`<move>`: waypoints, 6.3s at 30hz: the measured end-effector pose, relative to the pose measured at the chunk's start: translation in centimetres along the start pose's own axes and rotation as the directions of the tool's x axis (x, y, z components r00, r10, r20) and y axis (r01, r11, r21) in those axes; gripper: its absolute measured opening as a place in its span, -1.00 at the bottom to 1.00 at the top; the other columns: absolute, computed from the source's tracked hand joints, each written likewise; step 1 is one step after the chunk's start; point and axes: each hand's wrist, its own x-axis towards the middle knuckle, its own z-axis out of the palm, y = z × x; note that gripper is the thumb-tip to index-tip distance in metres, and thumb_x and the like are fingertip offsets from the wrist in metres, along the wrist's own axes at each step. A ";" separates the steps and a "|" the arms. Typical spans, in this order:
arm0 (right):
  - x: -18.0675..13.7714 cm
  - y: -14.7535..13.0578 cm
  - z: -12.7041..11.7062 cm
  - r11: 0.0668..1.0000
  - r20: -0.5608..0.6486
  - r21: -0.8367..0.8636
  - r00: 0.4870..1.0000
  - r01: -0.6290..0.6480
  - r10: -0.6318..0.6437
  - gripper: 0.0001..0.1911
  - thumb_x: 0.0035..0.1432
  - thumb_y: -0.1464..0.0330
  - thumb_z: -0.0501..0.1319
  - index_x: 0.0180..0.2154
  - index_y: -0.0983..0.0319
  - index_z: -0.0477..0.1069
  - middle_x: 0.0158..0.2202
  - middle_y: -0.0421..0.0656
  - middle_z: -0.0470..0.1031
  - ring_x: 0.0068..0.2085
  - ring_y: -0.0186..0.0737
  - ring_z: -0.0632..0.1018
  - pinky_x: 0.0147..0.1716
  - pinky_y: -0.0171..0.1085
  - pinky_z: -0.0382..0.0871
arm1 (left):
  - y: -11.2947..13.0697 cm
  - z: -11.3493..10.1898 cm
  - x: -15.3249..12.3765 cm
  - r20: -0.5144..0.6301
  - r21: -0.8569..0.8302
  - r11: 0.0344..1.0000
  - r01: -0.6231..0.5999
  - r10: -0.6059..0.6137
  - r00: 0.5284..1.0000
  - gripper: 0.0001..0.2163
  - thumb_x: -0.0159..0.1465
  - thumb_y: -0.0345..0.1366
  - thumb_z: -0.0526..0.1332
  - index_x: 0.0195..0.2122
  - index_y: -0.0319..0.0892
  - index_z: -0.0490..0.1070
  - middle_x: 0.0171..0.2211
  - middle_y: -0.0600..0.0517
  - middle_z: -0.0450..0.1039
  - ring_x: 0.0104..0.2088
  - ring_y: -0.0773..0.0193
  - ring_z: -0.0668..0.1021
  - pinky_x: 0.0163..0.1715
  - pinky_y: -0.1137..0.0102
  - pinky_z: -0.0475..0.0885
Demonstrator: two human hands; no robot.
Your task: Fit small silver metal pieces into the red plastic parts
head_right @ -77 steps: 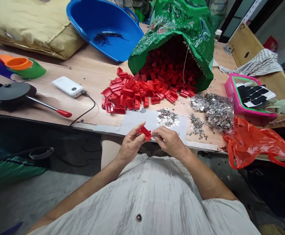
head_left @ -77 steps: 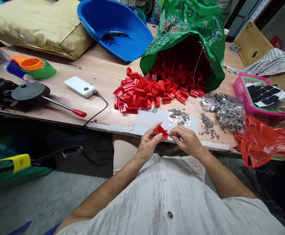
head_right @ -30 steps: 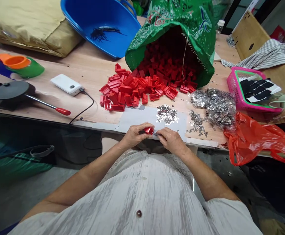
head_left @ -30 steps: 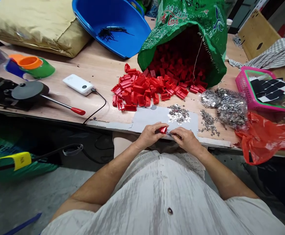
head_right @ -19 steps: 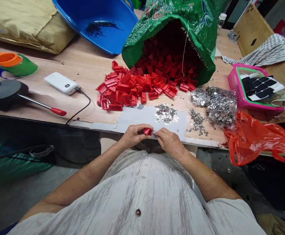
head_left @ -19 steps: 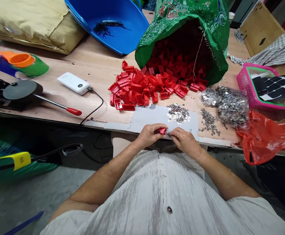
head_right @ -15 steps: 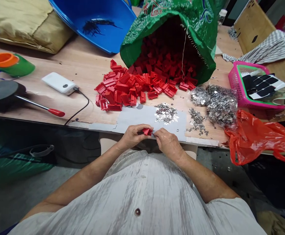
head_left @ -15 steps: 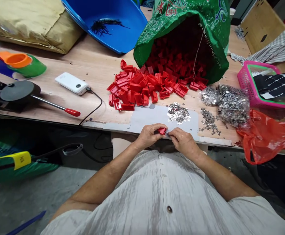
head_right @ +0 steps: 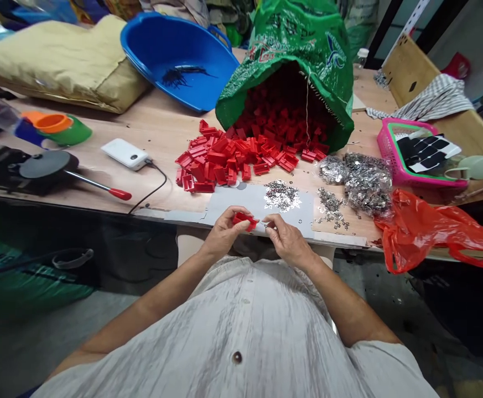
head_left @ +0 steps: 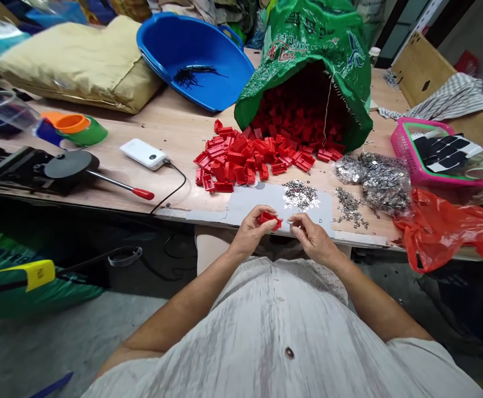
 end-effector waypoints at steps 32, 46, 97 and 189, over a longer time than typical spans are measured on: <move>-2.7 4.0 -3.2 0.956 -0.315 -0.161 0.931 -0.244 0.184 -0.75 0.30 0.27 0.10 -0.07 0.20 0.44 -0.23 -0.10 0.56 -0.24 -0.15 0.56 -0.22 -0.23 0.38 | -4.0 -0.4 -3.2 -0.029 -0.418 0.710 0.567 -0.634 0.773 -0.85 0.13 -0.41 0.38 -0.45 -0.25 0.41 -0.37 -0.06 0.57 -0.26 0.20 0.64 -0.15 0.35 0.57; -3.7 8.3 -6.1 0.803 -0.343 -0.476 0.916 -0.359 0.206 -0.83 0.23 0.33 0.18 -0.18 0.11 0.53 -0.16 -0.17 0.56 -0.21 -0.17 0.53 -0.31 -0.25 0.32 | -6.2 -1.9 -1.5 -0.031 0.012 0.815 0.579 -0.579 0.815 -0.65 -0.07 -0.40 0.49 -0.21 -0.21 0.58 -0.14 -0.12 0.60 -0.09 0.08 0.59 -0.09 0.30 0.50; -1.3 2.0 -2.2 0.831 -0.311 0.525 0.868 -0.184 0.388 -0.76 0.07 0.19 0.33 -0.30 0.22 0.50 -0.46 -0.23 0.43 -0.47 -0.36 0.33 -0.47 -0.33 0.18 | 0.9 2.1 1.3 0.158 0.552 0.712 -0.434 0.421 0.893 -0.81 0.16 -0.32 0.36 -0.20 -0.17 0.48 -0.23 -0.02 0.44 -0.18 0.24 0.50 -0.19 0.33 0.46; -1.6 0.2 -0.2 0.622 0.186 0.676 0.909 -0.395 0.374 -0.58 0.04 0.14 0.36 -0.16 0.18 0.28 -0.26 -0.21 0.43 -0.35 -0.36 0.48 -0.38 -0.35 0.34 | -1.4 1.3 -3.2 0.348 0.637 0.571 -0.518 0.387 0.854 -0.72 0.27 -0.22 0.25 0.00 -0.11 0.44 -0.15 -0.12 0.60 -0.15 0.14 0.61 -0.15 0.27 0.45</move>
